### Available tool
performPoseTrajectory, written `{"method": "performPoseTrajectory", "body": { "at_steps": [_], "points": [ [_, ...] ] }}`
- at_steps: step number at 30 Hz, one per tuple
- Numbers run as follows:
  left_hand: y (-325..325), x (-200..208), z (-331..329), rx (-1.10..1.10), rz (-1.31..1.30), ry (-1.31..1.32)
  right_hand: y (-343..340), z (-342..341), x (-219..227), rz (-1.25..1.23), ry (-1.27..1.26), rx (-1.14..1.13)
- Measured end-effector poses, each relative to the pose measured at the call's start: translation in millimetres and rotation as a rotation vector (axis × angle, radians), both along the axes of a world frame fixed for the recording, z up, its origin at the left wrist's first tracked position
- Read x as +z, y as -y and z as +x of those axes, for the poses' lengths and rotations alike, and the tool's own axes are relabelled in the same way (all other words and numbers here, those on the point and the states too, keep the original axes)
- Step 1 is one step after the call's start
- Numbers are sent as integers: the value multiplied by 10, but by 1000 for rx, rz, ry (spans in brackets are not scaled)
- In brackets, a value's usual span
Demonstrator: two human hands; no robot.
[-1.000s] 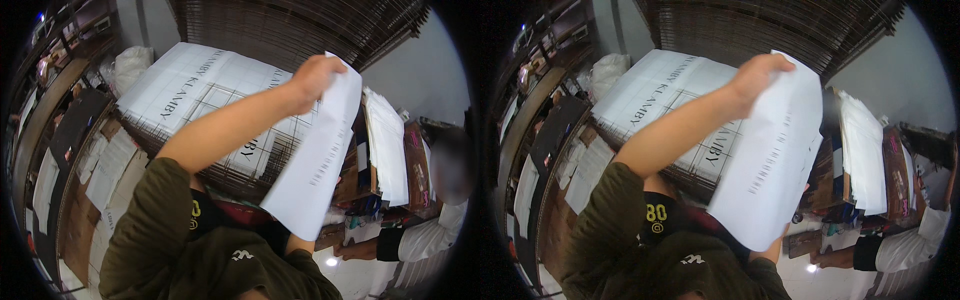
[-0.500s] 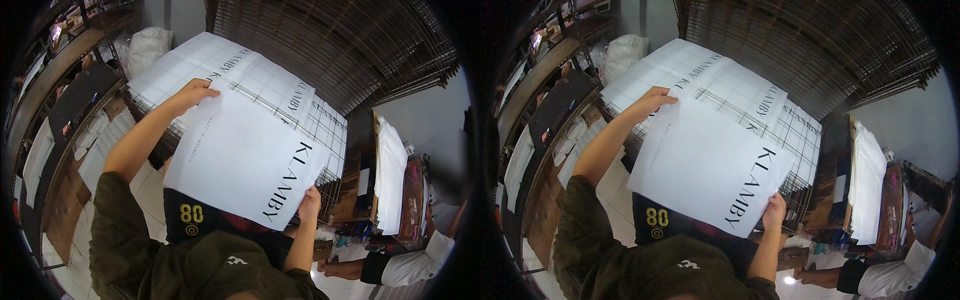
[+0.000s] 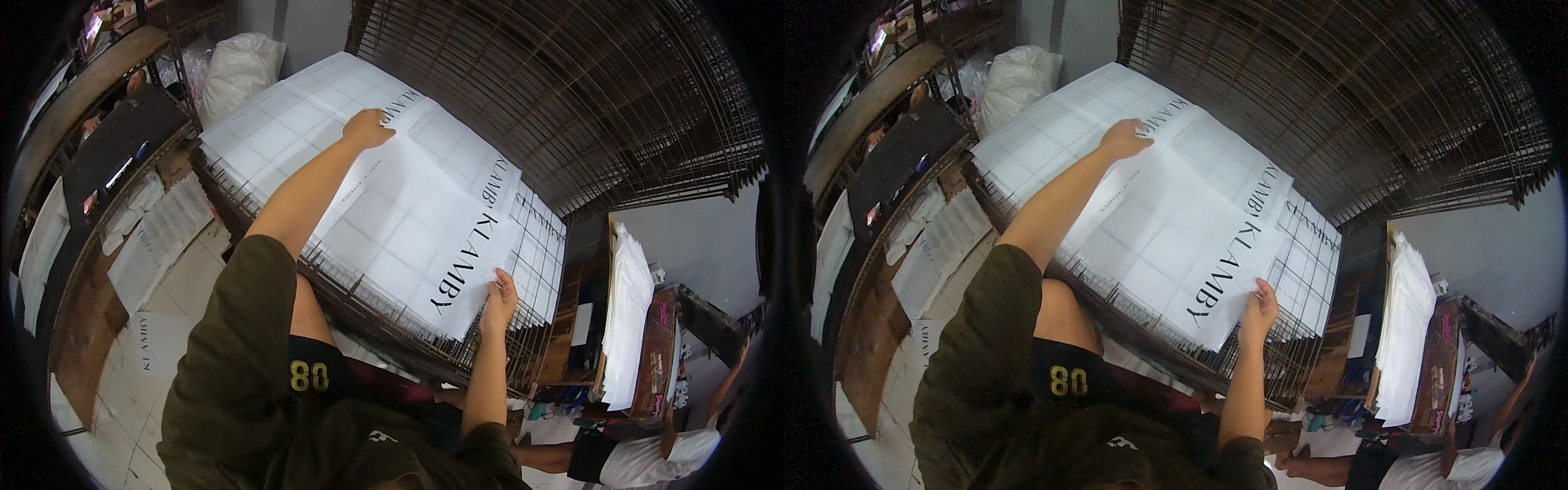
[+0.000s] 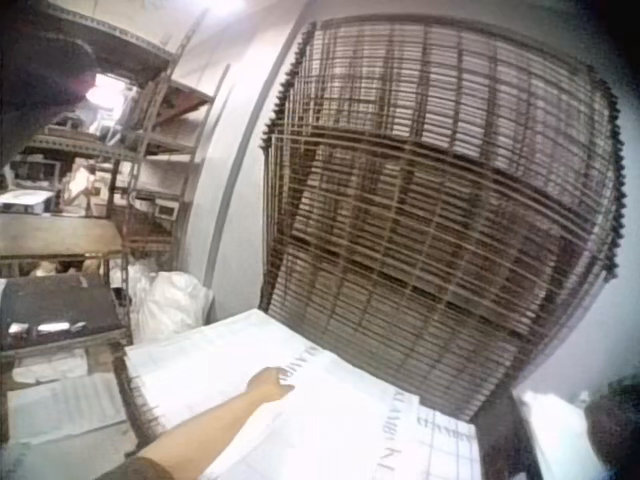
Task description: The person sits on the floor and repeatedly picks up white papers printed with the word KLAMBY from a nearby table, then places them onto a wire rack. The person handles the papers one at a time, aligning them on the rack throughout the clip.
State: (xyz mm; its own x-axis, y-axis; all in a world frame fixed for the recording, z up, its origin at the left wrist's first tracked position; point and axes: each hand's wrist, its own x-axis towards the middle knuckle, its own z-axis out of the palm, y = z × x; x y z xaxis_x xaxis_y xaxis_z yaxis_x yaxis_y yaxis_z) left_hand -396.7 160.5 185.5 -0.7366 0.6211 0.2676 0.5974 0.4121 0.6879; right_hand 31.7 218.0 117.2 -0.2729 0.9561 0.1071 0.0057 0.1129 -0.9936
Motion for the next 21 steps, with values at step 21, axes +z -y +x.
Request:
{"method": "performPoseTrajectory", "body": {
  "at_steps": [21],
  "points": [
    [1746, -1937, 3628, -1458, -948, 288, -137, -101, -130, 82, 151, -17]
  ]
}}
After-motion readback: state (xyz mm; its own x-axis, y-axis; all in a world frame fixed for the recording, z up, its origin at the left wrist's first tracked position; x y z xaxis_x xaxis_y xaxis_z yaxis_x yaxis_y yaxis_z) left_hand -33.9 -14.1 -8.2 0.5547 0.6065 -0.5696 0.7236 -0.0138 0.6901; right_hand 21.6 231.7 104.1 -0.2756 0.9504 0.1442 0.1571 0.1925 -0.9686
